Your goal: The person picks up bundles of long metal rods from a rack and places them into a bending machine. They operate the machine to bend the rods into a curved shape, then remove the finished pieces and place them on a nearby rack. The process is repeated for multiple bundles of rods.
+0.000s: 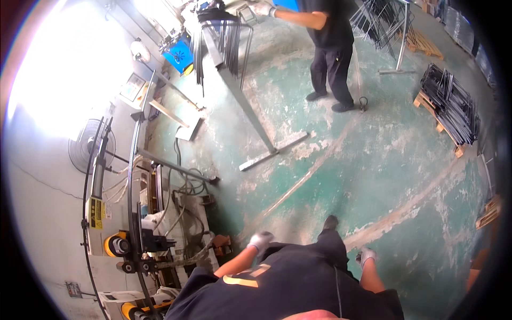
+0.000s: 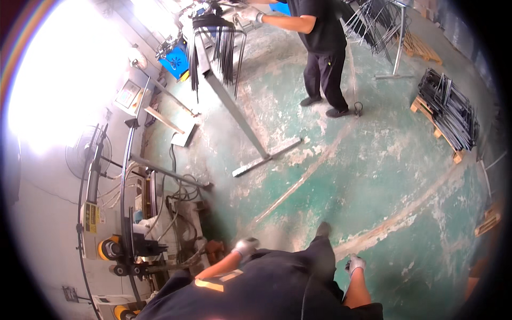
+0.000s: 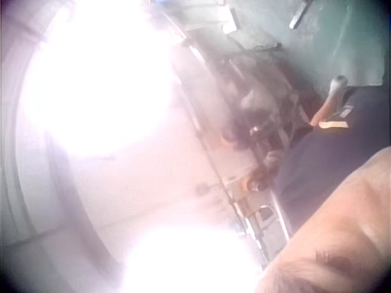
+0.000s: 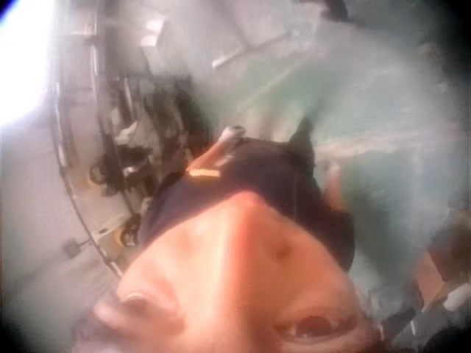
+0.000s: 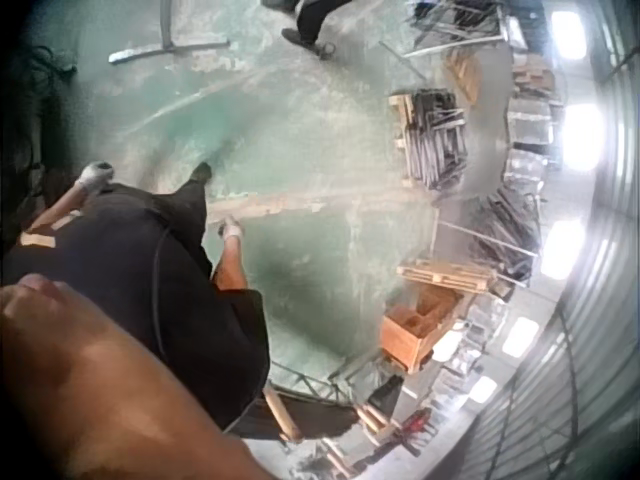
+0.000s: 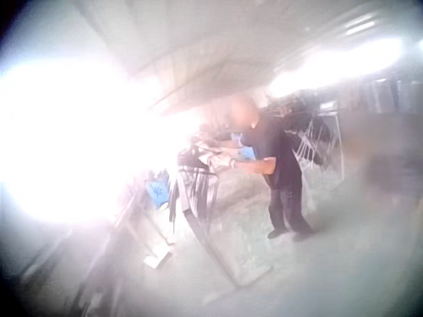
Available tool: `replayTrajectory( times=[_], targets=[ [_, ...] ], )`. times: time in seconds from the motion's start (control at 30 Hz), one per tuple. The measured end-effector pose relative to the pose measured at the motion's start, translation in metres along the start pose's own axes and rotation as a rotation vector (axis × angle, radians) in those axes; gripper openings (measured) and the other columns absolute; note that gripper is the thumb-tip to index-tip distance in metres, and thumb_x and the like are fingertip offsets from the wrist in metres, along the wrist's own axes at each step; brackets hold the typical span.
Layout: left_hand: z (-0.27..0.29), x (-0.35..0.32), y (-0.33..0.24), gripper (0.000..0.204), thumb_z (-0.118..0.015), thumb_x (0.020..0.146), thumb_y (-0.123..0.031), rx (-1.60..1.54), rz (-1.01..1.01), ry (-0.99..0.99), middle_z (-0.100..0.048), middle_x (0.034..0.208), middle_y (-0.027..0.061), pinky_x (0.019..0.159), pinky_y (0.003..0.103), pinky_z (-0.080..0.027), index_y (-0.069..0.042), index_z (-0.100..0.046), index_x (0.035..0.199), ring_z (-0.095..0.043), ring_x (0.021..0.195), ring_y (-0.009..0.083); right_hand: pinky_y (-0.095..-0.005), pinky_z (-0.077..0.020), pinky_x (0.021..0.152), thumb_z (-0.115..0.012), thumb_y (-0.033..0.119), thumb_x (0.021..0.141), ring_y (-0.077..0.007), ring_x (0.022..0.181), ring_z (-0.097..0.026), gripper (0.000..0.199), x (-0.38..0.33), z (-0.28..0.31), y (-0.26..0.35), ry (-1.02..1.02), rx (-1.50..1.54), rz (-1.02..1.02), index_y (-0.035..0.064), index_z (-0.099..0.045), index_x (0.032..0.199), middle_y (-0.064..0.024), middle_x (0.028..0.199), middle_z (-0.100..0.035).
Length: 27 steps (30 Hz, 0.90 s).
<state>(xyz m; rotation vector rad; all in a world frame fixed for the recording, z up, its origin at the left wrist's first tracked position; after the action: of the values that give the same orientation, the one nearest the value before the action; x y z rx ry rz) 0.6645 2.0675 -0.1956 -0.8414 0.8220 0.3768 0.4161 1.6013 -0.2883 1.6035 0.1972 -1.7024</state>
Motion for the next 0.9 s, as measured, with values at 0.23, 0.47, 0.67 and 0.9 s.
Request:
replayTrajectory(
  times=[0.23,0.47,0.67,0.9],
  targets=[
    [-0.067,-0.045,-0.161,0.042,-0.061,0.085,-0.031,0.431,-0.363,0.254,-0.066,0.111,0.0150,0.086,0.035,-0.049,-0.008,-0.060,0.121,-0.065,0.099,0.0280,-0.0276,-0.0342,0.038,-0.055,0.019,0.089,-0.0145,0.043,-0.043,0.017,0.015,-0.024,0.120,0.075,0.060,0.138,0.0048,-0.051,0.096,-0.0047,0.061,-0.049],
    [0.031,0.010,-0.076,0.039,-0.062,0.082,-0.033,0.215,-0.006,-0.267,-0.068,0.106,0.0136,0.089,0.032,-0.048,-0.007,-0.066,0.111,-0.064,0.101,0.0240,-0.0311,-0.0391,0.037,-0.055,0.018,0.089,-0.0163,0.044,-0.048,0.020,0.046,-0.064,0.178,0.165,-0.101,0.276,0.0022,-0.053,0.101,-0.0063,0.063,-0.051],
    [0.004,0.002,-0.002,0.032,-0.062,0.080,-0.032,0.149,0.098,-0.201,-0.070,0.099,0.0114,0.084,0.033,-0.049,-0.009,-0.071,0.101,-0.066,0.095,0.0229,-0.0334,-0.0424,0.040,-0.056,0.023,0.089,-0.0210,0.046,-0.053,0.026,0.047,-0.079,0.188,0.185,-0.255,0.262,0.0006,-0.055,0.102,-0.0090,0.065,-0.055],
    [-0.032,0.001,-0.037,0.044,-0.056,0.080,-0.047,0.469,0.059,-0.036,-0.067,0.107,0.0126,0.089,0.037,-0.047,-0.014,-0.070,0.106,-0.062,0.105,0.0313,-0.0330,-0.0392,0.038,-0.056,0.021,0.090,-0.0198,0.044,-0.049,0.024,0.077,-0.076,0.175,0.150,-0.203,0.207,0.0021,-0.053,0.105,-0.0091,0.063,-0.052]
  ],
)
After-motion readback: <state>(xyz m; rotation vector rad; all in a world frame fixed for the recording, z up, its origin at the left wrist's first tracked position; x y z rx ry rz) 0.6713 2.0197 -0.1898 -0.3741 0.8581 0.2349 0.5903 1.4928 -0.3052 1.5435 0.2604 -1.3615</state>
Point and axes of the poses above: each hand's wrist, its own x-axis towards the middle knuckle, its own z-axis out of the back of the hand, y = z × x, the point moved 8 cm from there along x, towards the middle knuckle
